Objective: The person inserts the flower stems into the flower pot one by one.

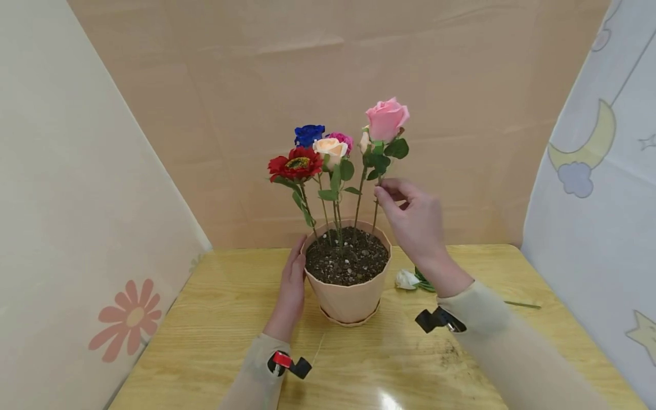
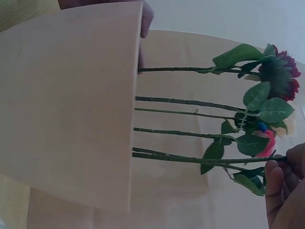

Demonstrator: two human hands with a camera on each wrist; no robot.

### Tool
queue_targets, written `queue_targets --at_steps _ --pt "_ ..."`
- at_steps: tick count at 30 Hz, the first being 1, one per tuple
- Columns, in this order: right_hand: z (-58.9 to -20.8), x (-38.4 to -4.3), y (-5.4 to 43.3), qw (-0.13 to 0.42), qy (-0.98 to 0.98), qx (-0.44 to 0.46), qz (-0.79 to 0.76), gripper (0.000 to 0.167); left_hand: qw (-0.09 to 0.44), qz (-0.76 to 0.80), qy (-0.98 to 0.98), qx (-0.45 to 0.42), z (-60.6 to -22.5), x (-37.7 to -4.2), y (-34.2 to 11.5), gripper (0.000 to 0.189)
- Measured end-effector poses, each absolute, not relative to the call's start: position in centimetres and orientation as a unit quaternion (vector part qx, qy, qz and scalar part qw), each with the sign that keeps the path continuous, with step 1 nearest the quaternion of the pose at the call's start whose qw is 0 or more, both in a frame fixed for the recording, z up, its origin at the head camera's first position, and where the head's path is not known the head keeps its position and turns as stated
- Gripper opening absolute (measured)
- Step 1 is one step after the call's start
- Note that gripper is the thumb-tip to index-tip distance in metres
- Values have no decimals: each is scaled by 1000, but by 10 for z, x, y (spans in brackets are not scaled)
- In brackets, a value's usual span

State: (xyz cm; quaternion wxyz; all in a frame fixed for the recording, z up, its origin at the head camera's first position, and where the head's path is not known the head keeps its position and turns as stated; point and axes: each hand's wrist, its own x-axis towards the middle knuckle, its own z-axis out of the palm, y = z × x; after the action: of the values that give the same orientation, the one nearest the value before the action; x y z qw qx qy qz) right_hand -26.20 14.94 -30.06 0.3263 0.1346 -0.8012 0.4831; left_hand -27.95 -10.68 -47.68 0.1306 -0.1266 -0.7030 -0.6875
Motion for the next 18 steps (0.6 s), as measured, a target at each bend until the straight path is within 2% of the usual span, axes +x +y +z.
queue_targets --at_steps 18 --pt "-321 -286 133 298 -823 162 456 25 124 -697 -695 -128 -477 -280 -106 56"
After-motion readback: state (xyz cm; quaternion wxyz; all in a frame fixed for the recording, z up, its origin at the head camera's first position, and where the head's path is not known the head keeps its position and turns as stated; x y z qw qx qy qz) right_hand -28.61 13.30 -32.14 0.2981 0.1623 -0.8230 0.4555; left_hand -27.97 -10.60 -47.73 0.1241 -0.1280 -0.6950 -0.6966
